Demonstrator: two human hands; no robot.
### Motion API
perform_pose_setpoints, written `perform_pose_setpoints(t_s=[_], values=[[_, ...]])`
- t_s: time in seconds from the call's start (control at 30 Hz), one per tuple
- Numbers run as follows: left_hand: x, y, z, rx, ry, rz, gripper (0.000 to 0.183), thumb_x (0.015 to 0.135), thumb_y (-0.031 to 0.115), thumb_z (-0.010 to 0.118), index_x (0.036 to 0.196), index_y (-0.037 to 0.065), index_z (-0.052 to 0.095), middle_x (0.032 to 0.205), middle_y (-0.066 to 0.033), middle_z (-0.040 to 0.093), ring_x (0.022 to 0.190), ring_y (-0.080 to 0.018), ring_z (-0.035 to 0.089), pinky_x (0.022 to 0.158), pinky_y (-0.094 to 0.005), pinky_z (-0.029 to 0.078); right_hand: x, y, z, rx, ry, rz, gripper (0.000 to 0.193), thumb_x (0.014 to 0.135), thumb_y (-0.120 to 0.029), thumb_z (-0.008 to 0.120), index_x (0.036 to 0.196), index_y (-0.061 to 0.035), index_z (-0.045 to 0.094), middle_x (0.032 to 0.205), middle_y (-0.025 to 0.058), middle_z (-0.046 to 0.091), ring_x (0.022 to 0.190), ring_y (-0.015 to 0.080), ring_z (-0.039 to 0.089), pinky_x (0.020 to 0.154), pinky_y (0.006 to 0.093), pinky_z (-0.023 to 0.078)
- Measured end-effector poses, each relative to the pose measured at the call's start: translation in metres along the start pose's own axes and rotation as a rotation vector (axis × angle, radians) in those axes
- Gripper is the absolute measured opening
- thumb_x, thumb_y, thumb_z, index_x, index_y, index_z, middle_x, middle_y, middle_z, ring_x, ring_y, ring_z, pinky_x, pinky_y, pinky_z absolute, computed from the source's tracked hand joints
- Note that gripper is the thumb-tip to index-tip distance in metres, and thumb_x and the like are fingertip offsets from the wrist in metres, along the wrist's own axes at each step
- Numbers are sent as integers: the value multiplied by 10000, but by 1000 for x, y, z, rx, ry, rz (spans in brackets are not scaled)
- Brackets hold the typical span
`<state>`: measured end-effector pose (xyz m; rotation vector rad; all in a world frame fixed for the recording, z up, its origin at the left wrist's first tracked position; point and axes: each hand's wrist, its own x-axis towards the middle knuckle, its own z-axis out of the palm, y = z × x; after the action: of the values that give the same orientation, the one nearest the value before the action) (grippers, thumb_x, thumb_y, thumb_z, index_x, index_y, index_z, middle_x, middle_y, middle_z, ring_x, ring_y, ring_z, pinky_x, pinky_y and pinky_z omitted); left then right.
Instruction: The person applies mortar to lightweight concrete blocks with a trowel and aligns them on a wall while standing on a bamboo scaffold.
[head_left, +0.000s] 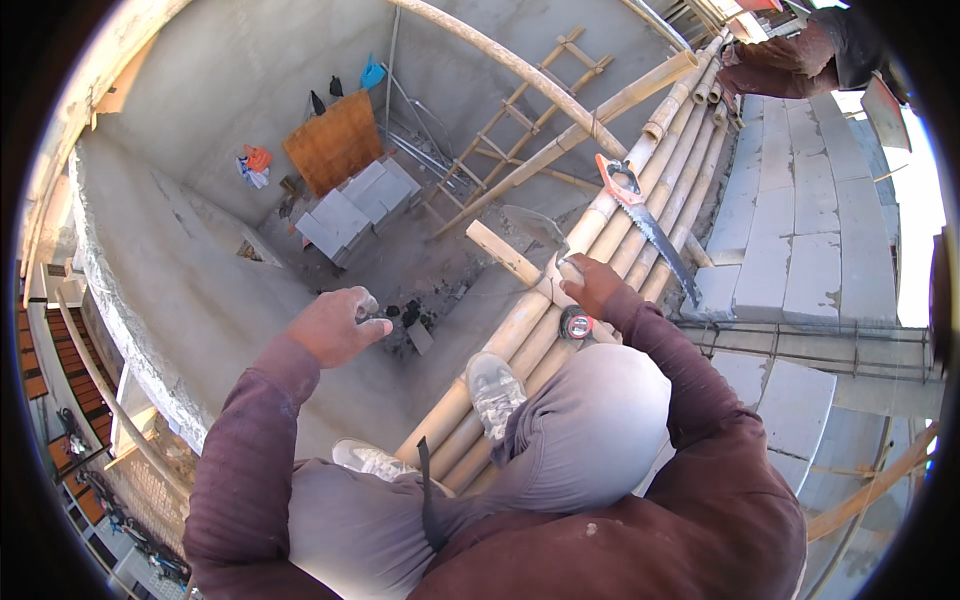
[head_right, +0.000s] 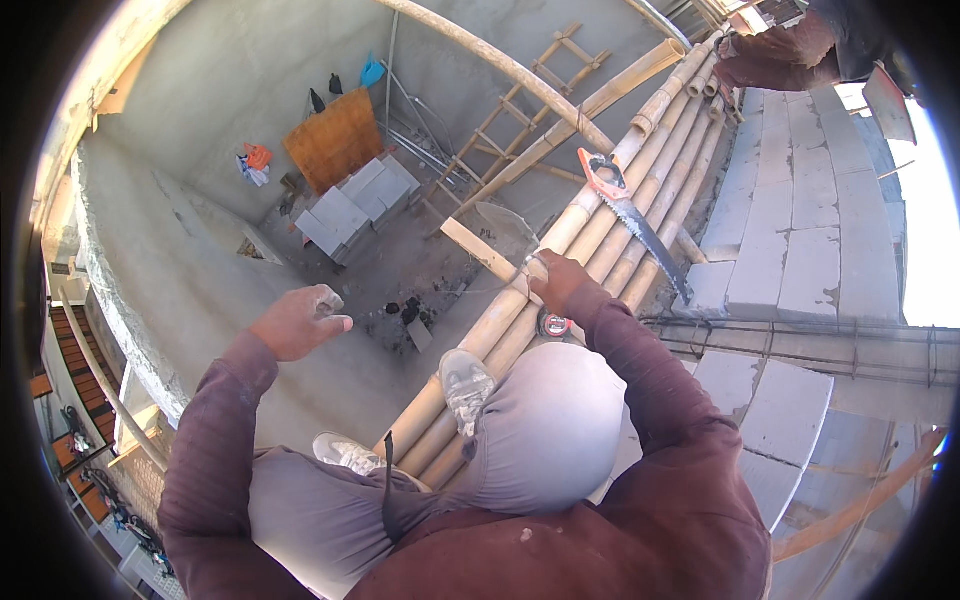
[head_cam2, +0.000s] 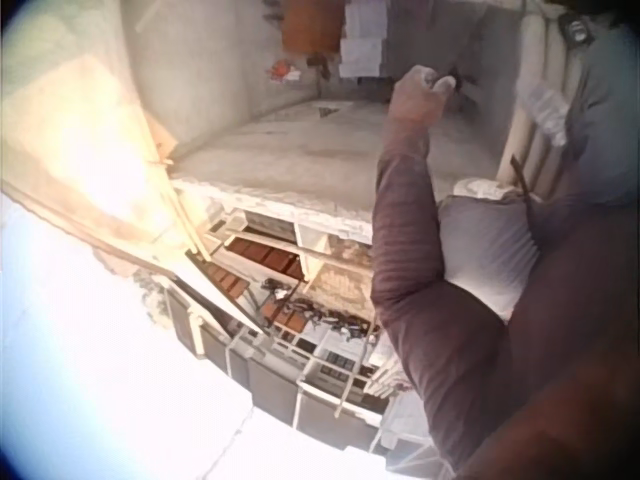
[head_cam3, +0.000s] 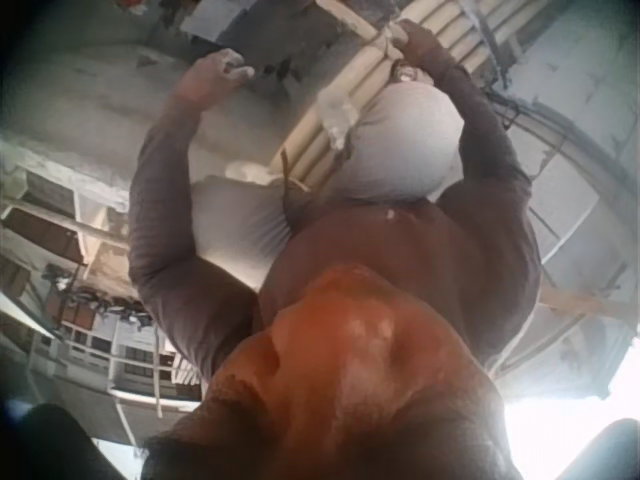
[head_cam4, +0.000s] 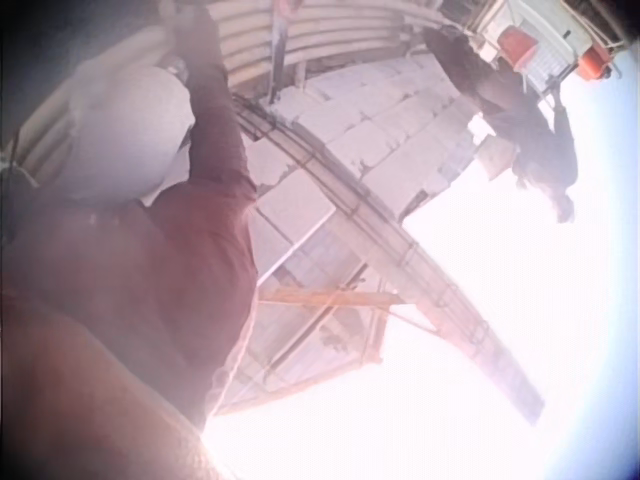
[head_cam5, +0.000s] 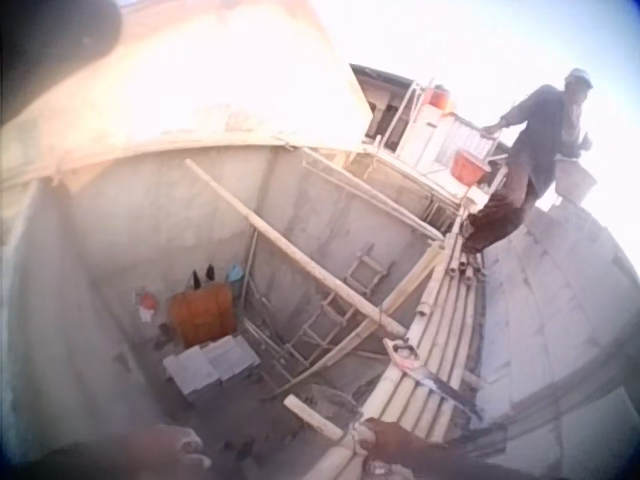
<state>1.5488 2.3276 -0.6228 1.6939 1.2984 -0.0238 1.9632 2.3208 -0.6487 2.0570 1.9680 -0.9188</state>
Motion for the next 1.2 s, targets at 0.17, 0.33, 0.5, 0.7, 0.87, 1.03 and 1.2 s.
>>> perform_pose_setpoints(t_s=[0.17,0.33,0.5,0.7,0.87,1.03,1.2], values=[[-4,-5,-1,-62,26,17,477,816,357,684,1056,-47,599,1024,-222,643,975,-348,616,853,-400,473,39,-1,42,-116,-55,136,416,867,-250,597,1185,8,523,1087,259,626,1054,391,597,922,428,469],[-9,-3,-8,-16,19,0,474,822,352,686,1064,-46,594,1019,-216,644,971,-339,618,848,-396,475,16,-27,50,-207,-44,12,314,925,-236,531,1136,-3,542,948,211,657,865,329,664,760,428,526],[-9,2,-11,-41,-22,-10,498,839,350,681,1112,-52,578,1063,-219,639,1007,-307,620,865,-372,475,-35,-23,-2,954,-452,9,376,974,-305,503,1241,-41,483,750,30,547,558,83,513,502,233,453],[-2,19,-10,-24,-41,34,514,838,349,678,1122,-66,570,1059,-219,634,998,-307,617,859,-372,472,-15,-16,26,1208,-245,88,357,978,-307,486,1238,-62,476,758,44,549,534,120,525,490,260,462],[-14,9,0,-52,-25,106,468,830,353,669,1058,-47,585,966,-215,627,929,-355,600,809,-407,467,50,11,46,1465,-105,340,309,960,-327,451,1134,-76,497,769,52,556,563,144,540,493,291,463],[-33,2,1,-96,-15,58,452,832,352,672,1044,-38,586,934,-213,622,875,-348,600,777,-400,472,98,34,75,2031,-320,525,237,938,-305,430,1028,-94,489,758,51,530,563,145,518,494,304,449],[-41,1,-3,-76,-69,-22,453,867,320,665,1133,-32,564,1056,-190,623,969,-288,622,848,-366,487,47,-5,63,1654,-560,433,317,959,-350,361,1065,-75,480,733,47,501,525,127,472,472,290,421]])
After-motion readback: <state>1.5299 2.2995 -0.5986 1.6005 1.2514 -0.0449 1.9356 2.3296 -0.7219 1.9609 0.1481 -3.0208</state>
